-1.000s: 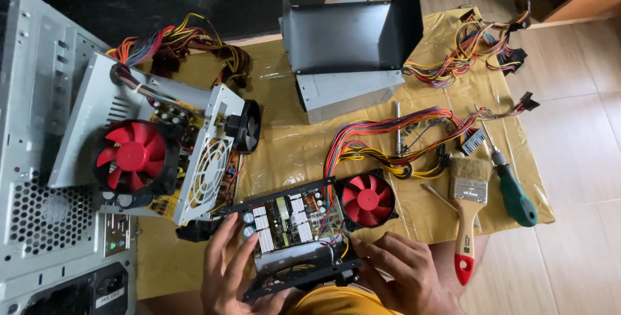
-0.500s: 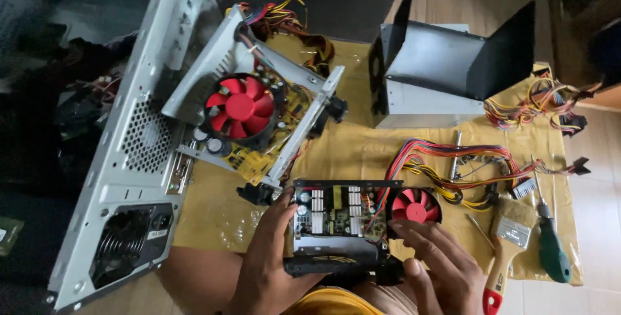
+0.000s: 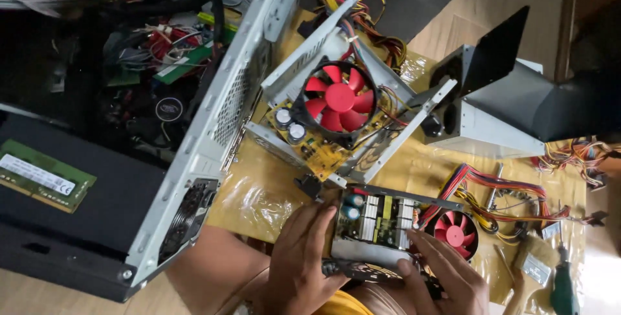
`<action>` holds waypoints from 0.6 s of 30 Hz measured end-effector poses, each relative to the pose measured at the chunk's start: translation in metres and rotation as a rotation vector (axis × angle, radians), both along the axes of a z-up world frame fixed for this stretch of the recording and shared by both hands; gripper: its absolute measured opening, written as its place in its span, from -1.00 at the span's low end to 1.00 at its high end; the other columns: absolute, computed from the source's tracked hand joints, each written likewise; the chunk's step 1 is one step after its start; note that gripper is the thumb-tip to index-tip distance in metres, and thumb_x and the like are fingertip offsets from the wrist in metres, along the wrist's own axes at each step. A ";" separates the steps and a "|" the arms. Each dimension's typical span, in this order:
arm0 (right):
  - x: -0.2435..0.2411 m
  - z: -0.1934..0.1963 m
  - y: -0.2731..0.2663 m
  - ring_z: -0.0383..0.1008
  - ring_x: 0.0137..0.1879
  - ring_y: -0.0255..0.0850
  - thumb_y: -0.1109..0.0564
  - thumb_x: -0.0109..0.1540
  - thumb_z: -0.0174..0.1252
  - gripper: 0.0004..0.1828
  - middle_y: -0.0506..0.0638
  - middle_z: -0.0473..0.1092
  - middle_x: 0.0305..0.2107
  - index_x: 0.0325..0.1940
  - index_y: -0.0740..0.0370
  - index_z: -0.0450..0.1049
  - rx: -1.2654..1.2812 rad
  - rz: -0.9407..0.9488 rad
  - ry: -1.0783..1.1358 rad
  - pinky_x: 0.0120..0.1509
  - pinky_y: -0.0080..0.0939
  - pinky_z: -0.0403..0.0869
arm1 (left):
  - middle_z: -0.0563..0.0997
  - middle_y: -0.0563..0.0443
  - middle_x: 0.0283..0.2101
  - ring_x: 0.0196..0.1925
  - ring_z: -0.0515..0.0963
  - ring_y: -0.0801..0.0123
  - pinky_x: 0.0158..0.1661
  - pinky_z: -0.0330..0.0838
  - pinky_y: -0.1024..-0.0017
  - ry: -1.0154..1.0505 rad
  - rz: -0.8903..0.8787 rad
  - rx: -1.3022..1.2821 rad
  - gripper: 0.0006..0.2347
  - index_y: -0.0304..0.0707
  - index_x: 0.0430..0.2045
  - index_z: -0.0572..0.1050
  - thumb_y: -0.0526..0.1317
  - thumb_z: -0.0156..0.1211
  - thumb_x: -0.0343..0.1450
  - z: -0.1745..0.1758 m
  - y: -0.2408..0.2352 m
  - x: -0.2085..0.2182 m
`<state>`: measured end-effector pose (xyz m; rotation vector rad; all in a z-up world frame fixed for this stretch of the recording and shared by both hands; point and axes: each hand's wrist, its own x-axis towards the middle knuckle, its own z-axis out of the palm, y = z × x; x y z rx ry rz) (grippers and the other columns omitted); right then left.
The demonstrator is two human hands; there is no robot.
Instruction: The person works on a disassembled computer power supply unit, using a screwdriver to tighten screws on the circuit board. They also handle a black expansion card and organize various wires and screws on the work surface.
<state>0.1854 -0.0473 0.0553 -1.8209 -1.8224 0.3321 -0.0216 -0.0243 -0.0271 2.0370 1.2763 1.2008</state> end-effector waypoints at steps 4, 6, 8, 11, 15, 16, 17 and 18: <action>-0.005 0.000 -0.001 0.69 -0.06 -0.16 0.10 0.15 0.24 -0.60 0.09 0.61 -0.07 0.07 0.17 0.60 0.033 0.021 0.002 0.06 -0.20 0.63 | 0.49 -0.37 0.19 0.22 0.49 -0.18 0.27 0.36 -0.01 0.010 -0.042 -0.051 0.03 -0.49 0.24 0.25 -0.24 0.79 -0.14 -0.002 0.002 -0.004; -0.006 0.000 -0.002 0.67 0.00 -0.14 0.09 0.17 0.22 -0.63 0.07 0.61 -0.05 0.06 0.16 0.62 0.023 0.000 -0.010 0.10 -0.18 0.61 | 0.47 -0.39 0.25 0.28 0.46 -0.22 0.31 0.34 -0.03 -0.006 -0.062 -0.011 0.00 -0.50 0.27 0.22 -0.24 0.80 -0.06 -0.004 0.001 -0.006; -0.003 0.000 -0.002 0.66 0.02 -0.16 0.07 0.17 0.23 -0.63 0.01 0.61 -0.04 0.06 0.11 0.63 0.018 0.006 -0.051 0.20 -0.18 0.56 | 0.48 -0.39 0.24 0.28 0.47 -0.20 0.31 0.34 -0.04 0.001 -0.054 0.009 0.01 -0.52 0.25 0.23 -0.23 0.81 -0.09 -0.003 0.002 -0.005; -0.001 0.001 -0.001 0.65 0.00 -0.22 0.09 0.16 0.24 -0.65 -0.01 0.61 -0.06 0.02 0.11 0.64 0.035 0.034 -0.071 0.29 -0.18 0.51 | 0.51 -0.37 0.23 0.26 0.50 -0.19 0.31 0.34 -0.06 0.010 -0.052 0.043 0.04 -0.53 0.23 0.24 -0.19 0.86 -0.12 -0.001 0.003 -0.006; 0.006 -0.004 0.000 0.63 0.06 -0.20 0.09 0.17 0.20 -0.65 0.01 0.60 -0.01 0.03 0.13 0.64 0.023 0.077 -0.061 0.35 -0.16 0.47 | 0.50 -0.39 0.22 0.21 0.50 -0.16 0.26 0.36 -0.05 -0.026 -0.082 0.046 -0.03 -0.59 0.19 0.27 -0.23 0.83 -0.07 0.009 0.007 -0.010; 0.004 -0.002 0.001 0.63 0.06 -0.20 0.09 0.17 0.20 -0.65 0.01 0.60 -0.01 0.03 0.13 0.64 0.021 0.078 -0.062 0.35 -0.16 0.47 | 0.50 -0.39 0.22 0.21 0.50 -0.16 0.26 0.36 -0.05 -0.027 -0.080 0.045 -0.03 -0.59 0.19 0.27 -0.23 0.83 -0.07 0.007 0.007 -0.010; 0.002 0.001 0.000 0.61 0.12 -0.15 0.06 0.17 0.20 -0.62 0.00 0.60 0.00 0.06 0.10 0.63 -0.021 0.048 -0.055 0.37 -0.12 0.46 | 0.50 -0.38 0.23 0.21 0.50 -0.15 0.26 0.36 -0.05 -0.028 -0.077 0.048 -0.01 -0.58 0.20 0.26 -0.22 0.84 -0.08 0.006 0.006 -0.009; 0.001 0.004 0.000 0.59 0.18 -0.10 0.04 0.17 0.21 -0.59 0.00 0.60 0.01 0.09 0.07 0.63 -0.063 0.018 -0.048 0.40 -0.09 0.45 | 0.50 -0.37 0.23 0.22 0.51 -0.14 0.27 0.36 -0.05 -0.029 -0.073 0.051 0.01 -0.58 0.21 0.24 -0.21 0.85 -0.09 0.005 0.006 -0.009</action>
